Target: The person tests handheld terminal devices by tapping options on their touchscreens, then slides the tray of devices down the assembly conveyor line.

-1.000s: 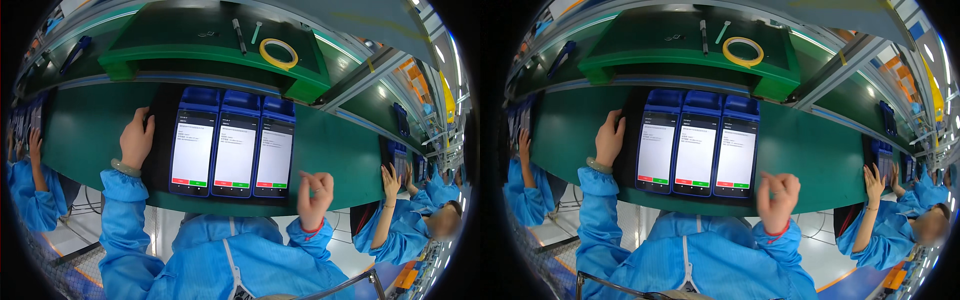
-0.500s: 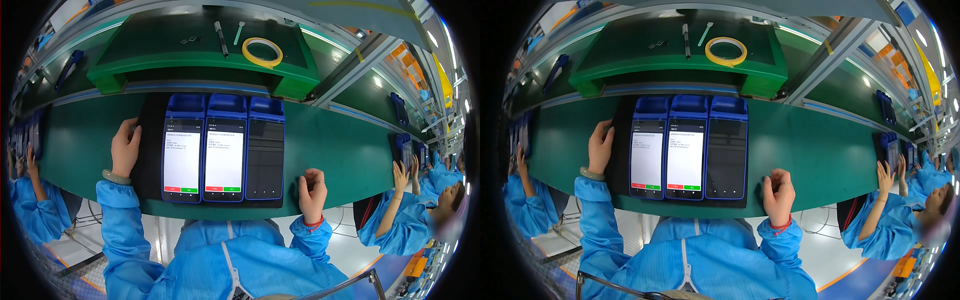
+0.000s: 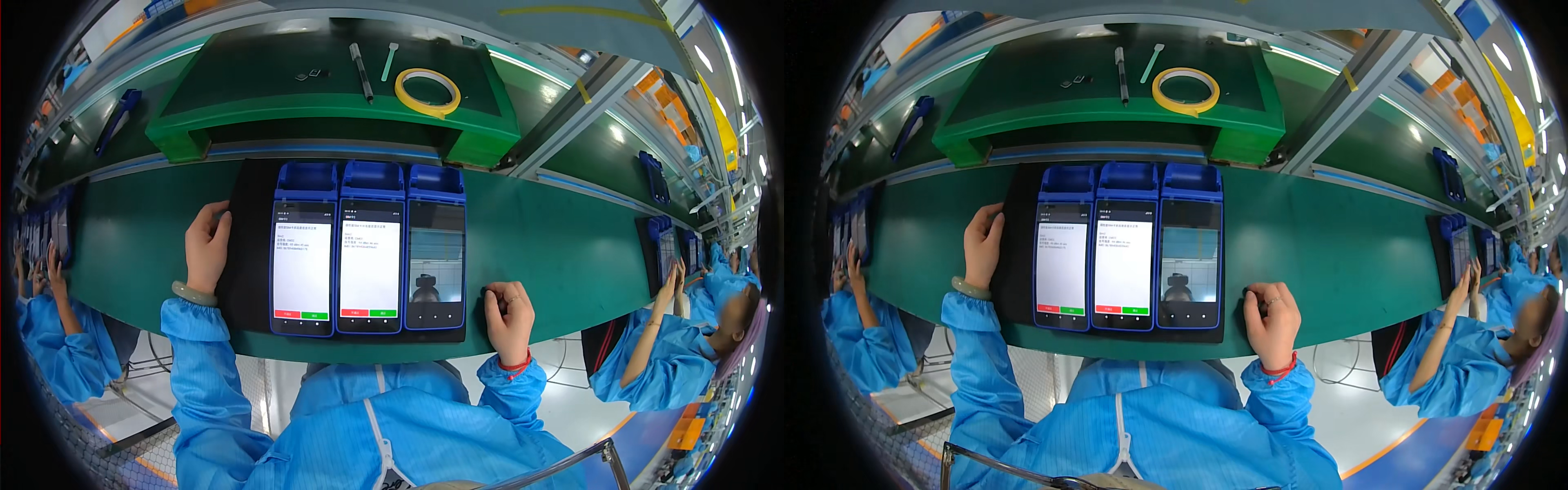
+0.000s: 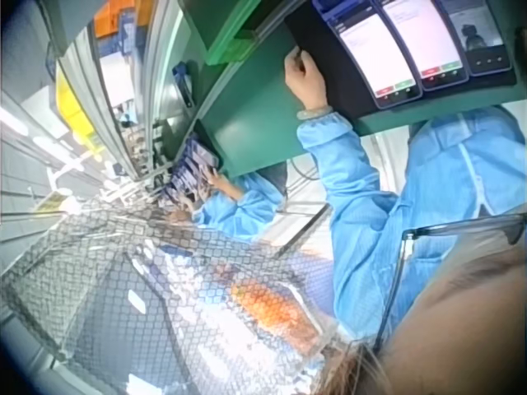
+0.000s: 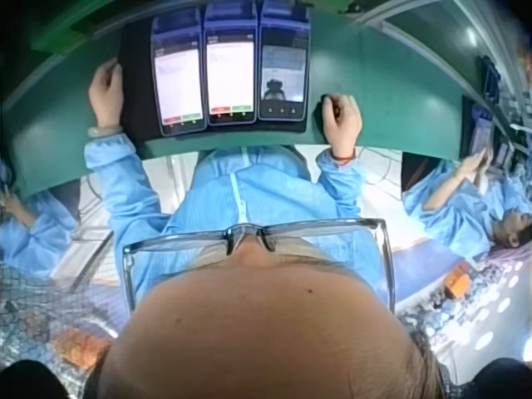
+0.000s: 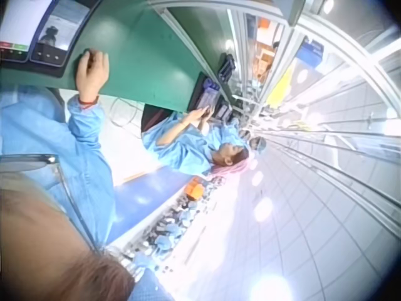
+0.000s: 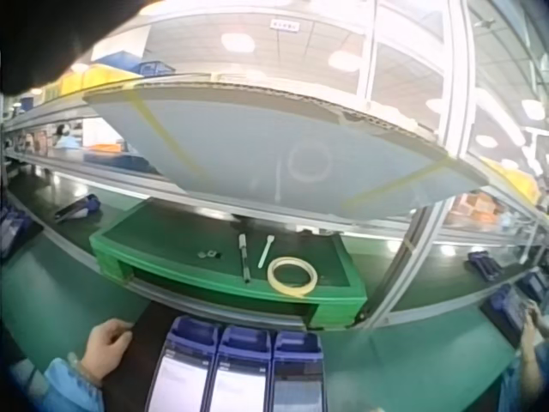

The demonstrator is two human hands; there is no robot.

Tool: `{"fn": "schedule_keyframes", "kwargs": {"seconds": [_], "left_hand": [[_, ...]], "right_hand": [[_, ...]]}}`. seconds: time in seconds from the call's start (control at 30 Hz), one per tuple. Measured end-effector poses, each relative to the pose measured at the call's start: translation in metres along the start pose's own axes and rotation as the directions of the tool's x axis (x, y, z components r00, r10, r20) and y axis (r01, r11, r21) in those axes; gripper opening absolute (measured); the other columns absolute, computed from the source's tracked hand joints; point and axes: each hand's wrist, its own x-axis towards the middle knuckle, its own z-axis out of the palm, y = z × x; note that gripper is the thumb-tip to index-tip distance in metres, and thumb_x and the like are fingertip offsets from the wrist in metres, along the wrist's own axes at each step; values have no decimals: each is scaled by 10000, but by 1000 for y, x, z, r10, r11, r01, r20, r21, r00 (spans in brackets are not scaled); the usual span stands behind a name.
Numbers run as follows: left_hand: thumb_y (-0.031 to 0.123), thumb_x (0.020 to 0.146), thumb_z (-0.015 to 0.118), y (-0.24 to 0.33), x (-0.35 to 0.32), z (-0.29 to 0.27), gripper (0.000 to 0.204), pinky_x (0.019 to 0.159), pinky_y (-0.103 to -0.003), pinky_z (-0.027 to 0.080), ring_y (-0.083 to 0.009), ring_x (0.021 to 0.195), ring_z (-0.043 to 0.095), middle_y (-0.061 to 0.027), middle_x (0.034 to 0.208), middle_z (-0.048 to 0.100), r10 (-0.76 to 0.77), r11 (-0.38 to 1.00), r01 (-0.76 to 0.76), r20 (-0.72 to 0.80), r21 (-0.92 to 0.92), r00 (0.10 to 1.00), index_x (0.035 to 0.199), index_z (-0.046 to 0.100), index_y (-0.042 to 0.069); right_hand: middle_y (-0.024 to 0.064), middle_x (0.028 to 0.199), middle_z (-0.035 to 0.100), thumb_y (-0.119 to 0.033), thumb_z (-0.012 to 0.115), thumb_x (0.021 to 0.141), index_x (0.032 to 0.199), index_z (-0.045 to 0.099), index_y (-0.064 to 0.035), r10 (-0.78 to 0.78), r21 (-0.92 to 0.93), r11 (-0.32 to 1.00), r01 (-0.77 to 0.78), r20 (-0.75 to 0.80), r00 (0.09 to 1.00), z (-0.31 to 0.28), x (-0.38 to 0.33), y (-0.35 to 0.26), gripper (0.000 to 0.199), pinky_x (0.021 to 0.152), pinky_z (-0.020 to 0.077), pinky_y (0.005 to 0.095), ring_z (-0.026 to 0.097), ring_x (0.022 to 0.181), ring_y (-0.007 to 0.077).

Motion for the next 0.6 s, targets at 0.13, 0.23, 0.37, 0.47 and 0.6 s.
{"fn": "schedule_keyframes", "kwargs": {"seconds": [0.13, 0.23, 0.37, 0.47, 0.6], "left_hand": [[93, 868, 550, 2, 0, 1, 214, 491, -216, 316, -50, 529, 395, -1, 594, 497, 10, 999, -11, -15, -42, 1000, 1060, 583, 4], [87, 863, 555, 3, -1, 2, 226, 497, -210, 320, -47, 533, 402, 1, 595, 501, 11, 999, -12, -25, -44, 1000, 1076, 580, 14], [88, 862, 556, 1, 1, 3, 248, 509, -212, 333, -52, 537, 411, 0, 598, 509, -21, 998, 19, -33, -59, 999, 1102, 571, 28], [90, 862, 554, 4, 2, 3, 252, 515, -213, 341, -54, 545, 421, -4, 611, 528, -30, 998, 29, -12, -55, 999, 1108, 570, 33], [92, 864, 551, 2, 3, 1, 248, 520, -212, 345, -53, 562, 436, -12, 635, 552, -62, 997, 63, 10, -53, 998, 1104, 572, 36]], "right_hand": [[56, 682, 514, 16, 601, 760, 793, 601, -14, -34, -11, 999, 33, -33, 999, -1, 0, 1, 44, 465, 365, 243, 456, 511, 127], [67, 702, 520, 24, 590, 764, 810, 600, -6, 10, -17, 1000, -10, 2, 1000, -2, -1, 1, 56, 505, 389, 241, 480, 547, 143], [115, 844, 543, 42, 579, 717, 877, 620, -18, -187, -3, 981, 192, -256, 948, 3, -15, -14, 175, 681, 431, 310, 519, 768, 249], [76, 898, 557, -58, 664, 588, 895, 670, -100, -455, -169, 884, 435, -104, 884, 6, -27, -56, 310, 733, 380, 365, 501, 806, 230], [40, 995, 549, -222, 703, 632, 958, 683, -169, -480, -187, 852, 489, 94, 872, 24, -27, -92, 330, 853, 330, 391, 504, 901, 221]]}}
